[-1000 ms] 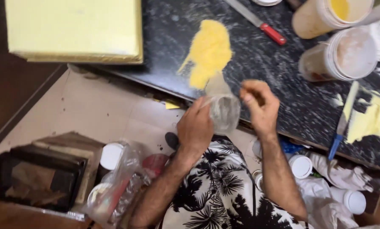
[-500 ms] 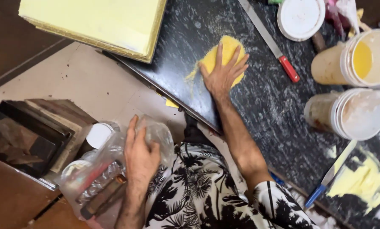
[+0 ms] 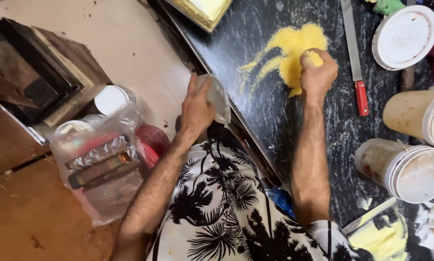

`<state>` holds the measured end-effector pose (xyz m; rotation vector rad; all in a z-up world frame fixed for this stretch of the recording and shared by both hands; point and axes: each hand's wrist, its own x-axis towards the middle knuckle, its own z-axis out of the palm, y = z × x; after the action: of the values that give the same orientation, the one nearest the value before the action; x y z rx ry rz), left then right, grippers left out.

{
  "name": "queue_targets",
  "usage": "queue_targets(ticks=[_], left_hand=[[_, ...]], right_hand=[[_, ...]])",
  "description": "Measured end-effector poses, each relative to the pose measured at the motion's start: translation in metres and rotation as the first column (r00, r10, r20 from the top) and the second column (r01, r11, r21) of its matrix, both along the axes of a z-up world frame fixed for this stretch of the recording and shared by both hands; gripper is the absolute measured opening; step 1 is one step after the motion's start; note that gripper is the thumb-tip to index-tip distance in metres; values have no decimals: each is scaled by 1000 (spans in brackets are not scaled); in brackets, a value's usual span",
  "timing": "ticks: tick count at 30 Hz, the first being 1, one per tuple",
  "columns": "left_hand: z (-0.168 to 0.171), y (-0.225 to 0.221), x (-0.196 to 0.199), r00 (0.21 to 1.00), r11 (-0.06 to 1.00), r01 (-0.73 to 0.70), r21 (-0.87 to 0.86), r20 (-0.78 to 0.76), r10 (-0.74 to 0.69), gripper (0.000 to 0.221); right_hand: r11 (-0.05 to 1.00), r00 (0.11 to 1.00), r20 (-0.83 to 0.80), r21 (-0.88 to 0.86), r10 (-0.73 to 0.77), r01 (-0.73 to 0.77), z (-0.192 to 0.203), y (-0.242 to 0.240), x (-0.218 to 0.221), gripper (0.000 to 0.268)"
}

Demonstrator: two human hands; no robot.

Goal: The person mixes liquid ingredients into a pile of dry powder on a countertop, working the mixture by hand until it forms a yellow dough. The person then handles the dough, placing parts of it into a plastic container.

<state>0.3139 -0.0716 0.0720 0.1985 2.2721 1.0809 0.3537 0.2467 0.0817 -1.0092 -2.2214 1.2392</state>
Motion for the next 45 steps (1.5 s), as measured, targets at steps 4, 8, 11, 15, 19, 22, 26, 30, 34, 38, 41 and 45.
queue_targets(ticks=[4,8,11,15,19,22,26,30,34,38,41,45], left_hand=[[-22,21,3,979,993,99,69,-188,-84,78],[-25,25,7,945,980,166,111,-301,-126,75],[-14,13,8,939,957,221,188,-307,-157,78],[9,-16,7,930,926,249,284,-337,-147,88],[19,-38,3,978,942,197,272,-119,-170,91],[15,-51,2,980,936,166,309,-157,-122,88],[5,-59,9,981,959,95,268,-189,-44,87],[-10,-63,9,964,955,53,293,-266,28,86],[-9,-64,17,921,947,100,305,-389,28,61],[-7,-64,21,975,952,62,301,-223,7,67],[-16,-69,22,966,961,102,259,-257,-33,68],[-18,-71,2,963,969,138,206,-257,-83,89]], right_hand=[[941,996,20,-332,83,-71,62,-60,5,21],[789,963,67,-589,261,-173,78,-127,6,18],[715,901,182,-676,393,-175,60,-159,1,21],[576,881,220,-814,419,-71,19,-188,-9,27],[252,948,70,-968,311,-11,-23,-208,-16,26],[462,935,245,-881,255,104,-52,-231,-32,26],[779,710,380,-43,592,-626,-71,-239,-23,23],[742,664,477,36,576,-670,-111,-234,-27,23],[644,574,541,76,615,-761,-152,-249,-27,20],[557,497,432,-14,752,-831,-137,-232,-27,21],[623,628,14,-146,778,-768,-86,-232,-9,35],[804,805,15,43,593,-593,-7,-215,6,33]])
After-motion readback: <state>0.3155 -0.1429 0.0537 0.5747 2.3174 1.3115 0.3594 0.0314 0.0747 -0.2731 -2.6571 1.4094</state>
